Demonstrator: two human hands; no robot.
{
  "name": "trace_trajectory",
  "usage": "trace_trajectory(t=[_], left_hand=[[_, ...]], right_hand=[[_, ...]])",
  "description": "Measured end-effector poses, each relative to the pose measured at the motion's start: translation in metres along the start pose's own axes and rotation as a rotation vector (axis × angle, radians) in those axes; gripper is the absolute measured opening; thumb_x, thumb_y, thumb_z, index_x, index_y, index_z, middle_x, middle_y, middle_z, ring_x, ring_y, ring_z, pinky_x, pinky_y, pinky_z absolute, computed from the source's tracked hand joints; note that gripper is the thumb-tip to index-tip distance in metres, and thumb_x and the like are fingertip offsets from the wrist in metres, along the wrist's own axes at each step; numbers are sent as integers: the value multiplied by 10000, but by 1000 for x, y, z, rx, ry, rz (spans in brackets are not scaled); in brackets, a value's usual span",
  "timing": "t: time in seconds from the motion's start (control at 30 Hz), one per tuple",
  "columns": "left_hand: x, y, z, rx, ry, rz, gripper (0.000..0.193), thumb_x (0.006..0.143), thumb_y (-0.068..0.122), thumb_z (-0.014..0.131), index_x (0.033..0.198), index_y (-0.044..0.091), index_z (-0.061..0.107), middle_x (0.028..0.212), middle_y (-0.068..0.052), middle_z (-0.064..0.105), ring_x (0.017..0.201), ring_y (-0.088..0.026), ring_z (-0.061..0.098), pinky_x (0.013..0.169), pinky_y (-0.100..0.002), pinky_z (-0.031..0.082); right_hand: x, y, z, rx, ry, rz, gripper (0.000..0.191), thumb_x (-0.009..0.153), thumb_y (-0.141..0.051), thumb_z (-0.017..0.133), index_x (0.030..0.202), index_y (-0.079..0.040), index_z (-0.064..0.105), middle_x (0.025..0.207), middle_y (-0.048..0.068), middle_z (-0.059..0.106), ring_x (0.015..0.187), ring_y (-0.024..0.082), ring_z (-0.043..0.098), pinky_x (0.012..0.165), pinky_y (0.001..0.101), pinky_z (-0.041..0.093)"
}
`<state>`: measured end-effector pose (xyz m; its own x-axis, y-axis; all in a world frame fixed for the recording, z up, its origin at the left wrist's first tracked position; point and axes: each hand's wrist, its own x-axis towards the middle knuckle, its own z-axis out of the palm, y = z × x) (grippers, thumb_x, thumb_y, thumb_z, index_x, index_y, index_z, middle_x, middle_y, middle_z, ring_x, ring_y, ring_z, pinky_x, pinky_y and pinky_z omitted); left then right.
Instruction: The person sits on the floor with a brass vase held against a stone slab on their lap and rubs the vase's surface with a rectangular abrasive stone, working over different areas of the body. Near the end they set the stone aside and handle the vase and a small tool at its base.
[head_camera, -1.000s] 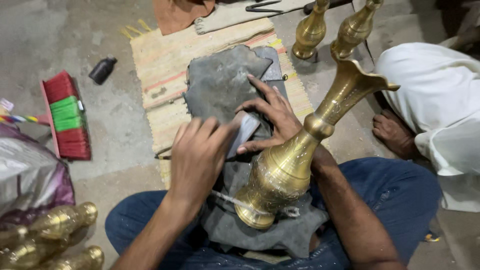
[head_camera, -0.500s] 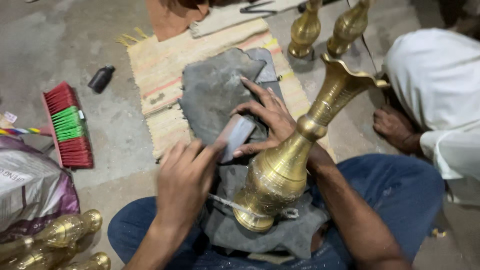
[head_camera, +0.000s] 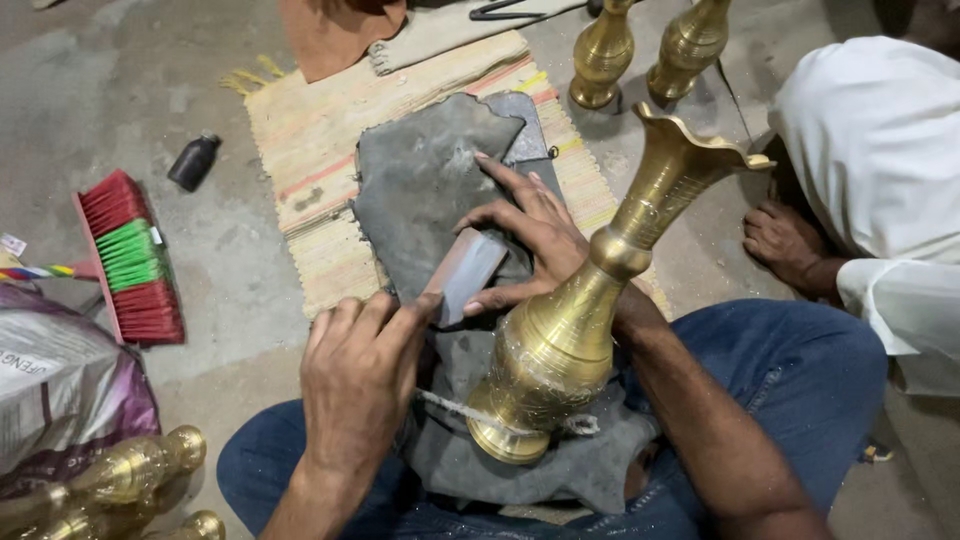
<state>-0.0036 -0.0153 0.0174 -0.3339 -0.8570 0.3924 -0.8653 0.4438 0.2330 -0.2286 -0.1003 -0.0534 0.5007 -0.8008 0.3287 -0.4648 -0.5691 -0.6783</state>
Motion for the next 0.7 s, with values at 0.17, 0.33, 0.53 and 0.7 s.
trace_trajectory(t=[0.17, 0.33, 0.53, 0.7], left_hand=[[16, -7, 21, 13, 84, 81, 269, 892, 143, 727, 1160, 118, 718, 954, -79, 623, 891, -292, 586, 789, -442, 451], [-3, -5, 5, -25, 19, 31, 292, 848, 124, 705, 1139, 124, 729, 913, -66, 612, 884, -284, 591, 797, -438, 462], [-5, -6, 12, -13, 33, 2, 219, 891, 155, 714, 1107, 128, 730, 914, -75, 610, 860, -294, 576, 771, -444, 447], [4, -14, 28, -38, 74, 97, 258, 905, 138, 707, 1160, 105, 724, 969, -92, 617, 885, -293, 584, 760, -435, 439]], right_hand=[[2, 0, 3, -7, -7, -29, 816, 663, -583, 914, 1301, -164, 626, 1709, 187, 233, 1598, 429, 218, 1268, 672, 131], [1, 3, 2, -1, -4, -37, 817, 673, -608, 905, 1306, -173, 624, 1704, 188, 232, 1585, 430, 231, 1264, 655, 187], [0, 2, 4, -22, -28, -37, 789, 679, -574, 924, 1300, -175, 644, 1712, 188, 238, 1589, 438, 241, 1261, 650, 166], [2, 0, 1, -6, -11, -58, 789, 676, -579, 915, 1299, -181, 642, 1706, 187, 247, 1571, 444, 265, 1249, 594, 257]])
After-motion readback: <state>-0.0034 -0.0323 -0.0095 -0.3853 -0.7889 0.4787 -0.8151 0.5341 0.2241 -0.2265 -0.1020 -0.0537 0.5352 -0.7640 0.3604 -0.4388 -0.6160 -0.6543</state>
